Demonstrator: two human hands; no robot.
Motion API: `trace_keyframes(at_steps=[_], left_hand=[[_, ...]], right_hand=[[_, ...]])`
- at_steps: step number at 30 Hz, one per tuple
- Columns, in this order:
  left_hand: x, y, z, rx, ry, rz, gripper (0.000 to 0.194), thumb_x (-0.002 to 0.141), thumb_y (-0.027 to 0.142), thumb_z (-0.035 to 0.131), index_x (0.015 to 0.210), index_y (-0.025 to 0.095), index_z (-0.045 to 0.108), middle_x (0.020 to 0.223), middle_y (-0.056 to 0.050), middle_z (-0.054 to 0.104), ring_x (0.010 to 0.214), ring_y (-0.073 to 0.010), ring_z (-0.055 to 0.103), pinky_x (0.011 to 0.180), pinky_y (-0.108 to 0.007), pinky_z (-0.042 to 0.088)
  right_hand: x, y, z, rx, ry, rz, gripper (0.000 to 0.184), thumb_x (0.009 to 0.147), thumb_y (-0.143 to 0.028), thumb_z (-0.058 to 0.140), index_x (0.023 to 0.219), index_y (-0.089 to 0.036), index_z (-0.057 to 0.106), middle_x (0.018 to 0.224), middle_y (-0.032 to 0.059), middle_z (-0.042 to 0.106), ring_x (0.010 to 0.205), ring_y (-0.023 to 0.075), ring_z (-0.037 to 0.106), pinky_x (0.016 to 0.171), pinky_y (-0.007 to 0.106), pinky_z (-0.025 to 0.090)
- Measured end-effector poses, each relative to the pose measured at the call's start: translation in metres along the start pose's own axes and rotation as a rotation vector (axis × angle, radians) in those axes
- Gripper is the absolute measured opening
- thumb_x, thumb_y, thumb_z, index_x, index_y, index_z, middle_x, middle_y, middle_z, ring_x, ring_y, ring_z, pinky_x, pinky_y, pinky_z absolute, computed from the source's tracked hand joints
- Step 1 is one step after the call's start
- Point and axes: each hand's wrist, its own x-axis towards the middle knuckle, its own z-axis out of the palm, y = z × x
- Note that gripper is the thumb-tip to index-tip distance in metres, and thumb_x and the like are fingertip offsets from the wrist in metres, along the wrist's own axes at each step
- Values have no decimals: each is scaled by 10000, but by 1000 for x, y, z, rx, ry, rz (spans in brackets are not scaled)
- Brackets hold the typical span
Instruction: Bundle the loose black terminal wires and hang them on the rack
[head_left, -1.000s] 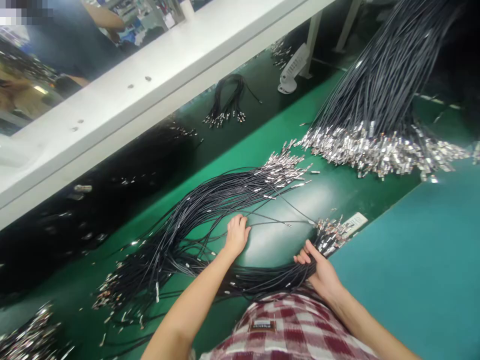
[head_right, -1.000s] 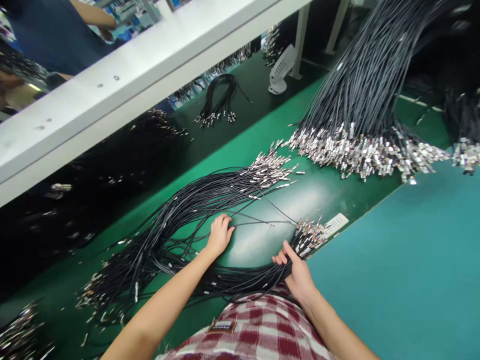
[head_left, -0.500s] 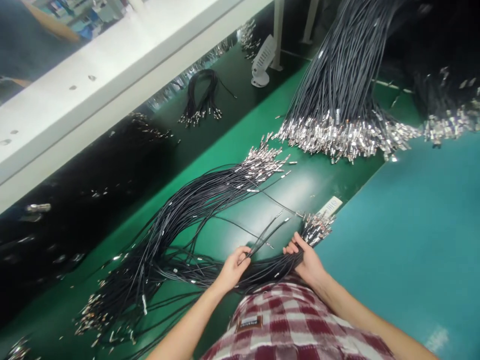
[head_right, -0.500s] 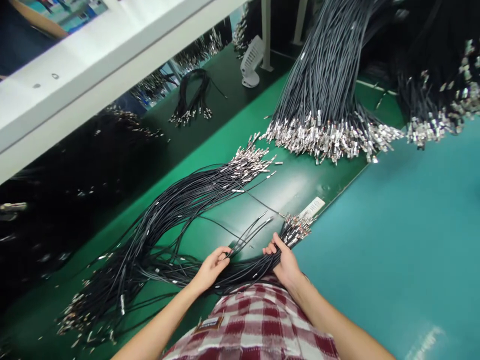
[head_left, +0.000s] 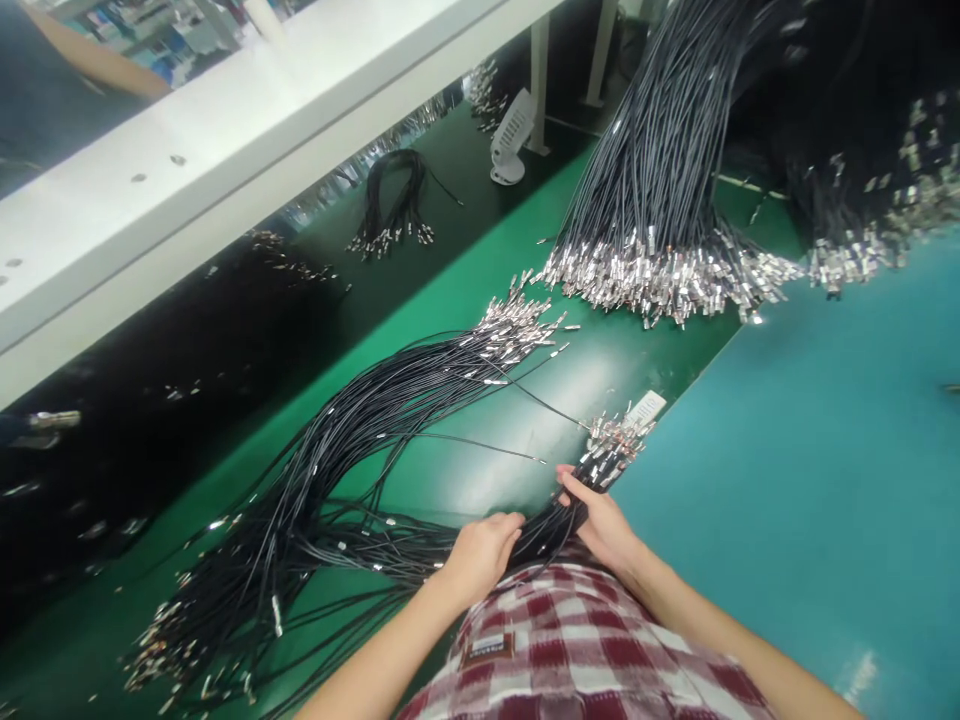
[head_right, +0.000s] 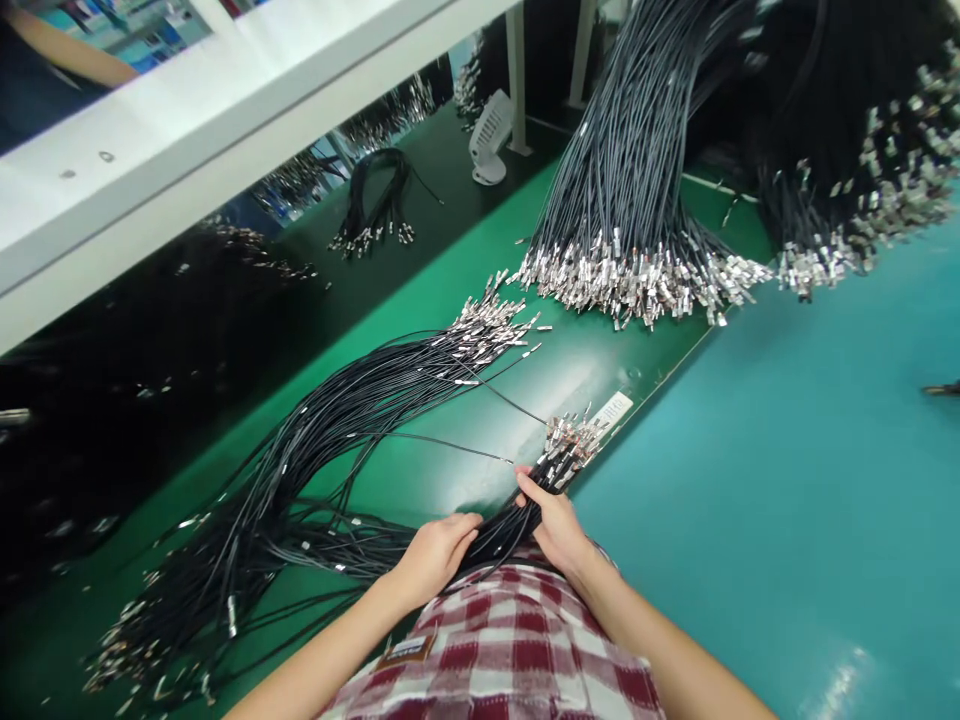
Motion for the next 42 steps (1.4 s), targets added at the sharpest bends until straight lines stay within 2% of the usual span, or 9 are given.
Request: trace_keyframes(at_steps=[3,6,12,17,23,26,30,33,42], left_hand=[[3,-12,-9,168,-3,78,326,1004,355,363,1030,214,655,862,-48,661,836,-191,610,804,-311,453],[27,-54,-44,341,175,-58,253,982,328,437,1037,184,638,1000,-84,640,955,-216,570,839,-330,440],[58,-129,-104,654,131,-171,138,952,196,469,934,153,599,971,-108,619,959,-251,522,846,-384,418],[80,-96,-91,549,210,87,183,984,271,422,946,177,574,1035,-93,581,983,-224,499,871,-357,431],[138,-57,-50,376,146,-101,57,897,118,515,913,162,546,1115,-126,528,998,-239,530,870,-379,463],[118,-50,-37,201,103,-82,98,912,103,466,874,183,508,961,-70,538,854,-194,546,806,-336,474],[40,-33,-31,-89,156,21,143,973,207,417,836,201,459,850,-24,515,775,-156,525,732,-280,460],[-2,-13,-25,-119,135,58,153,992,230,383,871,197,471,863,-35,527,781,-156,523,721,-279,461],[-29,-7,-8,145,140,200,212,994,223,370,944,179,571,899,-77,626,856,-193,600,781,-320,530]], right_hand=[[-1,1,-8,-42,76,-11,363,547,-381,916,747,-170,699,782,8,651,714,125,568,635,229,521],[-3,1,-13,-27,-9,-6,340,590,-413,892,733,-180,689,963,39,679,953,195,598,853,336,553],[-3,2,-14,32,-67,83,305,655,-396,857,660,-196,628,691,-16,584,752,156,590,813,321,553],[5,1,-9,49,-52,85,323,643,-385,864,645,-194,604,652,-18,560,701,153,577,737,292,540],[12,-2,-2,63,-43,110,330,643,-383,864,642,-188,598,629,-20,558,679,143,572,712,271,529],[14,-1,-5,96,-1,110,329,630,-375,873,638,-189,602,624,-21,568,676,138,578,704,266,536],[17,-2,-6,95,92,110,314,607,-365,886,769,-192,681,799,8,676,614,111,556,573,240,512],[15,-5,0,52,-24,50,385,657,-325,858,997,-221,709,1054,32,698,582,80,519,584,241,511],[10,-4,5,-15,24,2,382,603,-244,877,948,-164,734,853,31,714,568,89,538,554,214,500]])
